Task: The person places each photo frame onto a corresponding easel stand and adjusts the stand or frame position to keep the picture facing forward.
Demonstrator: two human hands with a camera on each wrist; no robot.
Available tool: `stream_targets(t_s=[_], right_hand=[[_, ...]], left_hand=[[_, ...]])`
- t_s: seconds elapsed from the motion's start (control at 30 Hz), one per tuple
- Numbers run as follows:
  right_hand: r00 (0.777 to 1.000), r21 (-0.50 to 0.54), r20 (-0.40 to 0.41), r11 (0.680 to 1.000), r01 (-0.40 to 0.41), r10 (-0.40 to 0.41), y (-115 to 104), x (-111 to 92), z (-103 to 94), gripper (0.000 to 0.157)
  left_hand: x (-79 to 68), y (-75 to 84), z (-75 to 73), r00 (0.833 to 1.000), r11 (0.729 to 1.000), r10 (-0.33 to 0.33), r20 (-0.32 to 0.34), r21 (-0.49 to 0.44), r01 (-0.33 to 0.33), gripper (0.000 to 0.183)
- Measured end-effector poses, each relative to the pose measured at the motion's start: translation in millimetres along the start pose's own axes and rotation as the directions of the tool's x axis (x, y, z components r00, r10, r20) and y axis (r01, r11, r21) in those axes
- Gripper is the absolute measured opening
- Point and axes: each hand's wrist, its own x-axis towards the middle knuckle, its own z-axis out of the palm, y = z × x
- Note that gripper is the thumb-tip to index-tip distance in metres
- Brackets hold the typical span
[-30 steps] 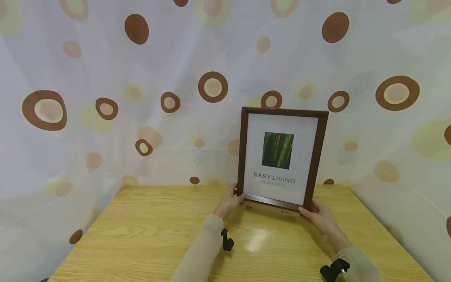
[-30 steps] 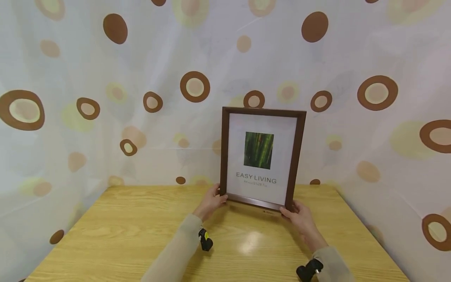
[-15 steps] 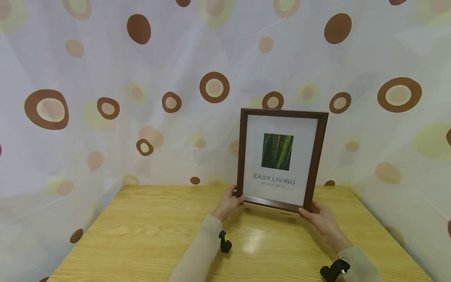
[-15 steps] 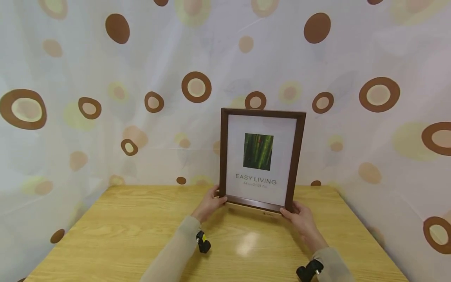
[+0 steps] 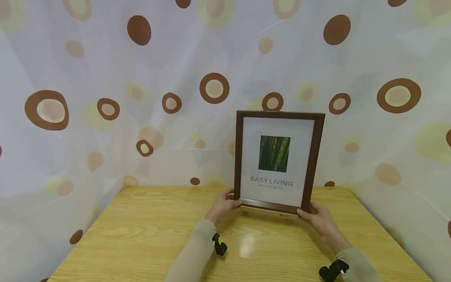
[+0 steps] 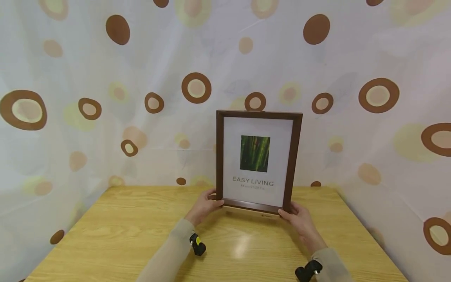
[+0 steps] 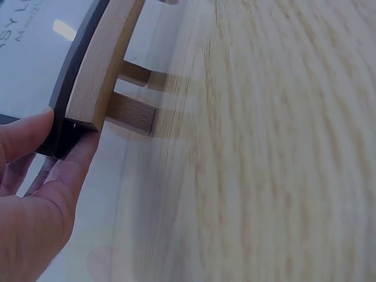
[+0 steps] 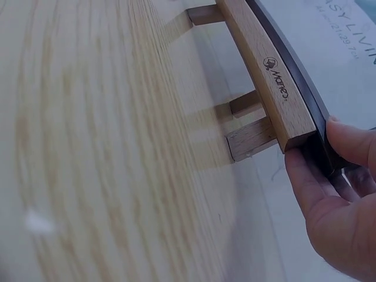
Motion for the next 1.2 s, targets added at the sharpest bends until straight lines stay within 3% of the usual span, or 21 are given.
stream_targets(t_s=[0.47, 0.83, 1.2], right_hand=[[0.999, -0.003, 0.046, 1.000, -0.002, 0.002, -3, 5, 7.5, 0.071], [0.997, 0.057, 0.076, 0.998, 0.027, -0.032, 0, 14, 21.0, 0.066], [0.992, 0.052, 0.117, 0.998, 0.046, -0.052, 2, 27, 37.6, 0.065]], left_hand=[[-10.1, 1.6, -15.9, 0.999, 0.999, -0.047, -0.003, -0.023, 0.047, 0.046], [-20.5, 4.7, -30.4, 0.999, 0.999, -0.041, -0.021, 0.013, 0.041, 0.048], [-28.4, 10.2, -47.5, 0.998, 0.998, -0.043, -0.045, 0.033, 0.044, 0.049]])
